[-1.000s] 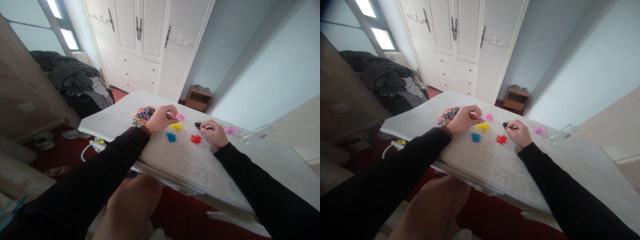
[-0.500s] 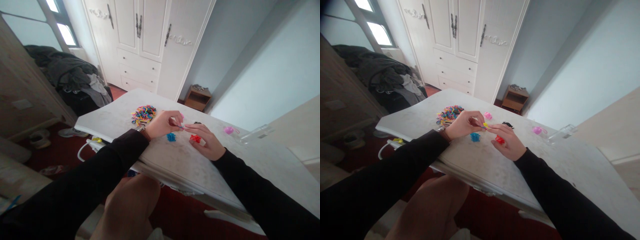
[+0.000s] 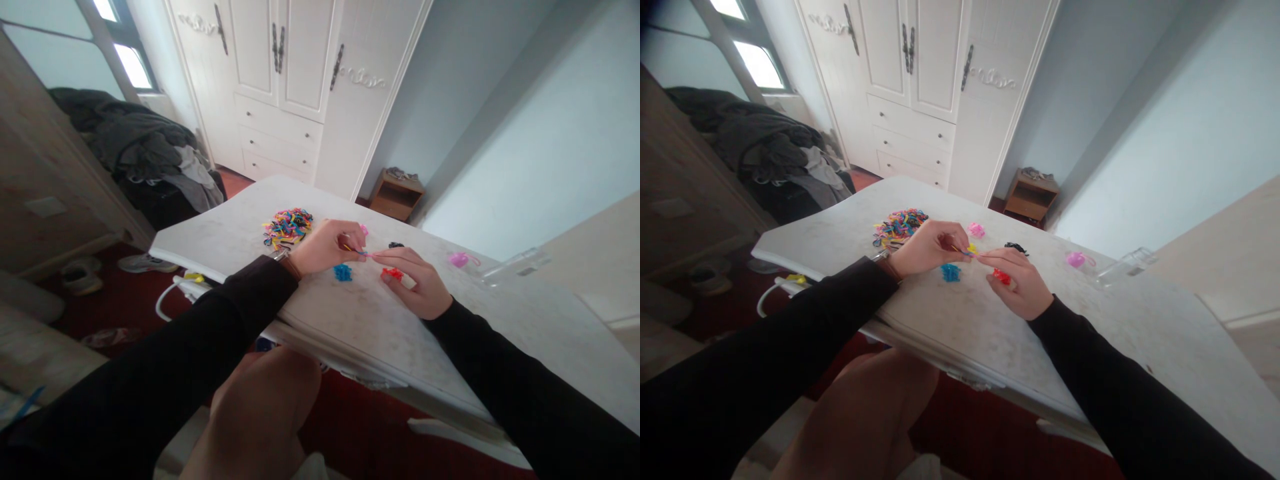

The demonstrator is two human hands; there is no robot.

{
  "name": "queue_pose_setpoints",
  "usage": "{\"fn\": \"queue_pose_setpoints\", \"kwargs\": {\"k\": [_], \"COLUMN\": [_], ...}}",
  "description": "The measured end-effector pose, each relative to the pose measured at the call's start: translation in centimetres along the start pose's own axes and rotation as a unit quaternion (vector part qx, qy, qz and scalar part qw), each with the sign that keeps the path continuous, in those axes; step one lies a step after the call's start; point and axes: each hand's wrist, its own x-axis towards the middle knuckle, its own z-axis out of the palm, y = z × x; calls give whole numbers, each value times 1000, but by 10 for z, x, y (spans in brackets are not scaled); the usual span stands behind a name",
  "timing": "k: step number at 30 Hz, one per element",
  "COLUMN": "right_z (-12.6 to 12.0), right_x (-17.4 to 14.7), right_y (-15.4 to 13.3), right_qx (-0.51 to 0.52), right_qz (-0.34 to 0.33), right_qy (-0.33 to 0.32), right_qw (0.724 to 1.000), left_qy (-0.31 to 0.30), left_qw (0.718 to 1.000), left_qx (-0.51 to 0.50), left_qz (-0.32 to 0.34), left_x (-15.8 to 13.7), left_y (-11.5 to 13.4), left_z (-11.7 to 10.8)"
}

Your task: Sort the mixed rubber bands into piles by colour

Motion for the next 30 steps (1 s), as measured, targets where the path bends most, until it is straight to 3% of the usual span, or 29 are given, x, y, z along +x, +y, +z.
{"fn": "queue_pose_setpoints", "kwargs": {"k": [5,11,17,30], "right_z": [-1,-2,-2,0], "right_x": [-1,0,0,-2], "right_y": [3,4,4,7], "right_qx": [-15,-11,-16,-17], "right_qz": [49,83,79,61], "right_qy": [81,90,89,94], "right_qw": [995,992,993,994], "left_qy": [-53,-121,-129,-132], "left_qw": [998,990,982,986], "left_qx": [31,73,125,96], "left_qz": [5,16,58,31], "left_x": [-1,-5,-6,-4], "left_y": [-3,-2,-3,-1], "left_z": [-3,-4,-4,-3]}}
